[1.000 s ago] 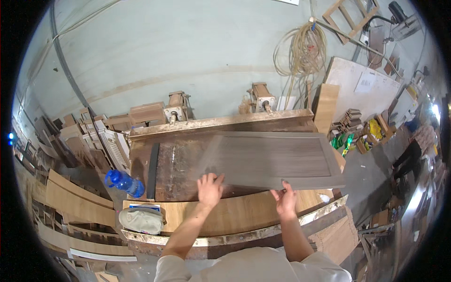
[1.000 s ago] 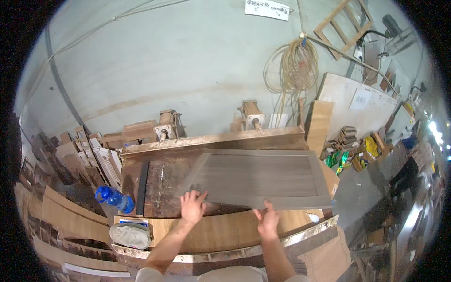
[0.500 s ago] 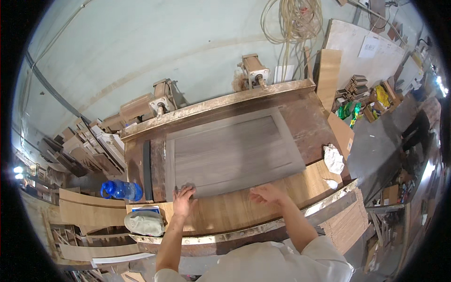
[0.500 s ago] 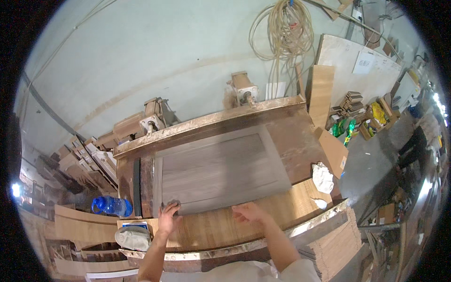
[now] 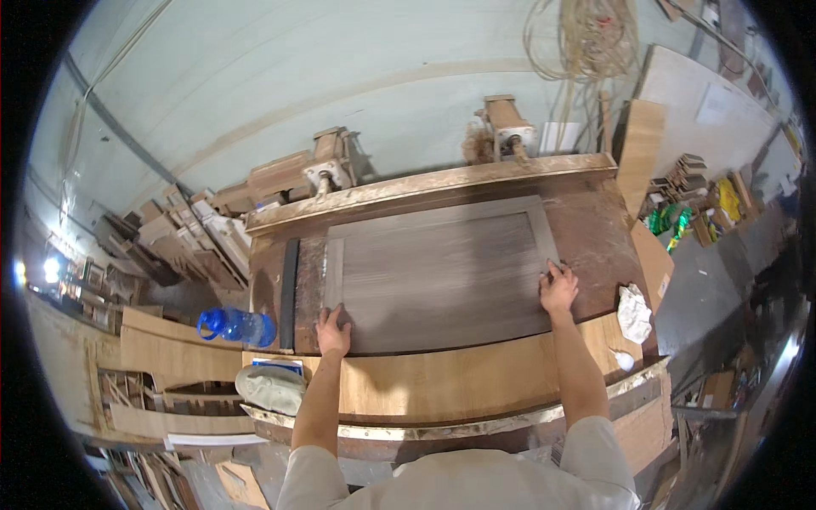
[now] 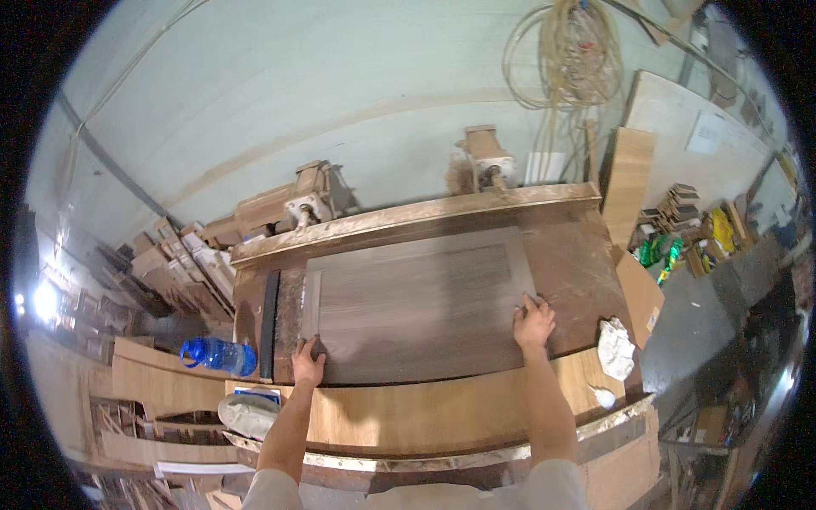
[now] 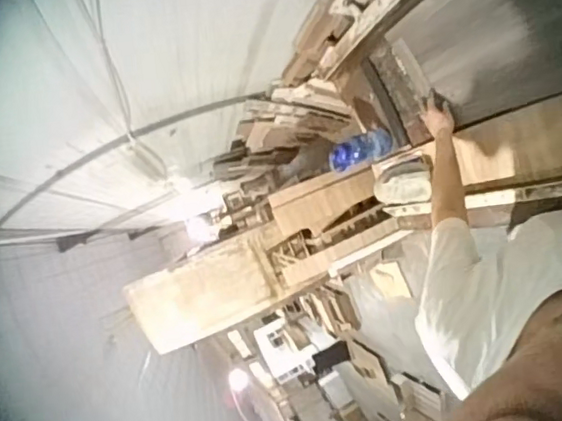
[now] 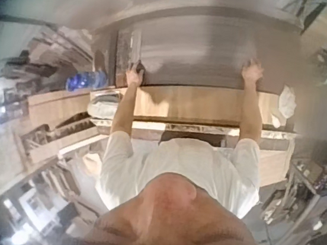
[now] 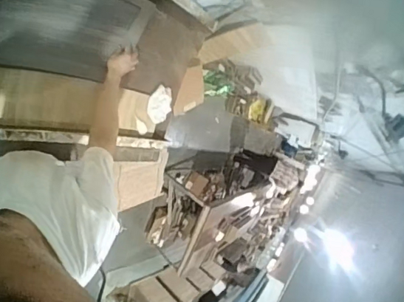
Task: The person moves wooden cabinet doors onto a workstation and wipes their surfaces with a cloth.
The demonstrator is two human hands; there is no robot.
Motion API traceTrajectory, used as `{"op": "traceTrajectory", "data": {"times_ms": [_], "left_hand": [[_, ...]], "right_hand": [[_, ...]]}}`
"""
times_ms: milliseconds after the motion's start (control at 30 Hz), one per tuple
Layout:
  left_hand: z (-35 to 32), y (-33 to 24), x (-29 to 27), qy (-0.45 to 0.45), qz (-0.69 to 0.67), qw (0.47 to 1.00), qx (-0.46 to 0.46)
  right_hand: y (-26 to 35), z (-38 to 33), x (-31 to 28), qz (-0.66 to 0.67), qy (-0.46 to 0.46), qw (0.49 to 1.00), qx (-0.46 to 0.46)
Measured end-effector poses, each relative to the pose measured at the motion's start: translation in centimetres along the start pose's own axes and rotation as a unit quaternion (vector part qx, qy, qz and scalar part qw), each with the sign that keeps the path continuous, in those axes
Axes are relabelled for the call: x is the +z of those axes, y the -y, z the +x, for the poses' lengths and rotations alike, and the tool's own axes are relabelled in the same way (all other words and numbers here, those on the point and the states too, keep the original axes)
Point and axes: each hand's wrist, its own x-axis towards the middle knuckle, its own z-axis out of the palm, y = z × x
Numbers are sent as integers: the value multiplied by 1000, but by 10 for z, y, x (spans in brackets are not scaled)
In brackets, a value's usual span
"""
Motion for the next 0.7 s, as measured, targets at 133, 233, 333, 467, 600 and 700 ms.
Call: {"op": "traceTrajectory", "data": {"times_ms": [133, 233, 333, 467, 600, 700], "left_hand": [[14, 26, 11, -31, -15, 999, -8], [11, 27, 15, -55, -14, 998, -20], [-6, 19, 11, -54, 25, 998, -35], [-9, 37, 5, -65, -5, 998, 25], [20, 28, 2, -73, 44, 996, 39], [35, 16, 11, -87, 72, 993, 22]], "right_hand": [[17, 7, 5, 1, -8, 1000, 5], [3, -4, 17, 2, -40, 999, -22], [-34, -2, 23, 5, -61, 996, -64], [-22, 8, 2, -13, 5, 997, -78], [3, 35, -4, -13, 21, 998, -55], [8, 30, 18, -13, -51, 997, -63]]}}
